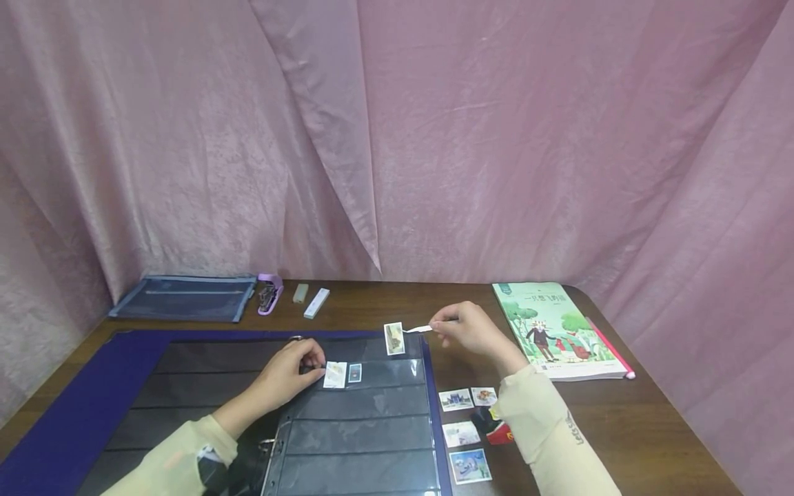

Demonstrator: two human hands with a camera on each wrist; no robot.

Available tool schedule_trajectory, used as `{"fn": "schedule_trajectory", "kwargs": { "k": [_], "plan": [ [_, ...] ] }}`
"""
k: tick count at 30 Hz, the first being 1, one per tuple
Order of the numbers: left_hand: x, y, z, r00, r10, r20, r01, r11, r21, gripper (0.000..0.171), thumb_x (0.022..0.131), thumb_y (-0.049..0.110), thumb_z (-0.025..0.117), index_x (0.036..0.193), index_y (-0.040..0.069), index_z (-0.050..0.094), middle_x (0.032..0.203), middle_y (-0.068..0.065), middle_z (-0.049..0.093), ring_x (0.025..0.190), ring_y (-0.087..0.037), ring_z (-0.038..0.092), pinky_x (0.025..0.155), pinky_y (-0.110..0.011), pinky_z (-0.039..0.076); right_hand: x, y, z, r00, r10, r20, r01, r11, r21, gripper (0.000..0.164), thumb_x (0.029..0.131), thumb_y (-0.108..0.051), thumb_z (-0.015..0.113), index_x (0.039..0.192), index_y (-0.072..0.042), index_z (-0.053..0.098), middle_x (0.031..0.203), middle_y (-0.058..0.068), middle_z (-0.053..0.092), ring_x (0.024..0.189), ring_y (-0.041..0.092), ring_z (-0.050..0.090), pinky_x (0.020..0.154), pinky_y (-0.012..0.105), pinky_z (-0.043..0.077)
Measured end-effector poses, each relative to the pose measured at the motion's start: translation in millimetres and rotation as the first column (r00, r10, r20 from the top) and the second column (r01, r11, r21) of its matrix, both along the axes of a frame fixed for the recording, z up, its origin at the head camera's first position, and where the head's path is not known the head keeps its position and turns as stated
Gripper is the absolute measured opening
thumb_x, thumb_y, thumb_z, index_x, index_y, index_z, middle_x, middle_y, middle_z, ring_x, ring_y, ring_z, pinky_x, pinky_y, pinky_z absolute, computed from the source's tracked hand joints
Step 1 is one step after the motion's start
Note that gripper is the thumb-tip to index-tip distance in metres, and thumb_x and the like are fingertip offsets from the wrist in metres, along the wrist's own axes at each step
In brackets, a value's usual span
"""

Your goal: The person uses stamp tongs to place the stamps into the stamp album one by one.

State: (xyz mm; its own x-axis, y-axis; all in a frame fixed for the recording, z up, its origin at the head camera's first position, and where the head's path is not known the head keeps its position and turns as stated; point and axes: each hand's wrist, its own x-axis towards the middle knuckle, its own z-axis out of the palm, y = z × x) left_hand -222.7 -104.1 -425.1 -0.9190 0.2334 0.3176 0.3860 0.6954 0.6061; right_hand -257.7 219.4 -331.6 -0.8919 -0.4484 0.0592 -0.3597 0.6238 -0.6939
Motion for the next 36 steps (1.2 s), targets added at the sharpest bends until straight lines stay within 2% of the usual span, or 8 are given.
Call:
{"fn": "schedule_trajectory", "kwargs": {
  "k": [4, 6, 9, 17, 23, 26, 31, 36],
  "plan": [
    [0.7, 0.0, -0.6, 1.000, -0.001, -0.001, 0.001, 1.000, 0.004, 0.022, 0.070, 0.010, 0.074, 0.074, 0.020, 0.054, 0.072, 0.010, 0.051, 0.072, -0.005, 0.044, 0.067, -0.020, 0.040, 6.4, -10.1, 3.9, 1.000, -0.014, 0.014, 0.014, 1.000, -0.012, 0.018, 0.088, -0.009, 0.054, 0.096, 0.005, 0.064, 0.072, 0.016, 0.062, 0.061, 0.025, 0.063, 0.073, 0.028, 0.045],
    [0.7, 0.1, -1.3, 1.000, -0.005, -0.012, 0.005, 1.000, 0.007, 0.023, 0.069, 0.010, 0.074, 0.074, 0.020, 0.054, 0.071, 0.010, 0.051, 0.072, -0.005, 0.045, 0.066, -0.020, 0.040, 0.1, -8.6, -6.1, 0.999, -0.024, 0.021, 0.025, 0.999, -0.032, 0.018, 0.088, -0.011, 0.054, 0.095, 0.003, 0.064, 0.072, 0.017, 0.062, 0.062, 0.028, 0.063, 0.072, 0.026, 0.045],
    [0.9, 0.2, -1.6, 1.000, -0.010, -0.026, 0.010, 1.000, 0.009, 0.023, 0.069, 0.008, 0.074, 0.074, 0.019, 0.054, 0.071, 0.009, 0.052, 0.072, -0.005, 0.045, 0.066, -0.020, 0.039, -7.8, -6.6, -18.5, 0.999, -0.036, 0.019, 0.037, 0.998, -0.053, 0.020, 0.088, -0.016, 0.056, 0.095, 0.000, 0.065, 0.072, 0.015, 0.062, 0.061, 0.025, 0.063, 0.071, 0.025, 0.045],
    [1.1, 0.2, -1.8, 1.000, -0.002, -0.030, 0.002, 1.000, 0.024, 0.024, 0.068, 0.008, 0.075, 0.076, 0.019, 0.055, 0.071, 0.009, 0.052, 0.072, -0.005, 0.045, 0.066, -0.020, 0.040, -6.4, -10.1, -25.2, 0.998, -0.055, 0.011, 0.056, 0.994, -0.093, 0.021, 0.087, -0.018, 0.057, 0.093, 0.000, 0.065, 0.070, 0.012, 0.062, 0.061, 0.025, 0.063, 0.067, 0.025, 0.047],
    [1.6, -0.3, -3.5, 0.994, -0.018, -0.108, 0.021, 0.999, 0.026, 0.026, 0.066, 0.006, 0.075, 0.077, 0.017, 0.054, 0.070, 0.009, 0.051, 0.070, -0.004, 0.044, 0.063, -0.019, 0.039, -4.7, -15.4, -28.7, 0.996, -0.091, 0.007, 0.092, 0.992, -0.091, 0.021, 0.086, -0.018, 0.059, 0.091, 0.001, 0.066, 0.072, 0.019, 0.063, 0.058, 0.017, 0.061, 0.059, 0.022, 0.046],
    [1.3, -0.3, -4.5, 0.991, -0.029, -0.131, 0.032, 0.999, 0.024, 0.027, 0.065, 0.004, 0.075, 0.077, 0.016, 0.054, 0.070, 0.008, 0.051, 0.069, -0.005, 0.043, 0.062, -0.019, 0.038, -3.2, -17.3, -31.1, 0.995, -0.100, 0.010, 0.101, 0.991, -0.087, 0.019, 0.086, -0.018, 0.059, 0.089, 0.000, 0.066, 0.070, 0.017, 0.063, 0.056, 0.015, 0.060, 0.055, 0.022, 0.045],
    [0.9, 0.0, -2.5, 0.998, -0.013, -0.061, 0.015, 1.000, 0.026, 0.024, 0.068, 0.008, 0.075, 0.077, 0.017, 0.055, 0.071, 0.009, 0.052, 0.071, -0.005, 0.045, 0.065, -0.020, 0.040, 0.7, -20.7, -33.5, 0.994, -0.113, 0.009, 0.113, 0.991, -0.069, 0.016, 0.085, -0.018, 0.059, 0.087, -0.004, 0.067, 0.065, 0.008, 0.062, 0.057, 0.017, 0.061, 0.054, 0.022, 0.044],
    [0.3, 0.0, -2.0, 0.999, -0.001, -0.033, 0.002, 1.000, 0.009, 0.023, 0.069, 0.010, 0.074, 0.077, 0.019, 0.055, 0.071, 0.010, 0.051, 0.072, -0.004, 0.045, 0.065, -0.019, 0.040, 3.9, -23.1, -33.9, 0.993, -0.121, 0.010, 0.122, 0.991, -0.054, 0.016, 0.085, -0.016, 0.059, 0.089, -0.002, 0.067, 0.064, 0.004, 0.061, 0.057, 0.021, 0.062, 0.052, 0.021, 0.043]
  ]
}}
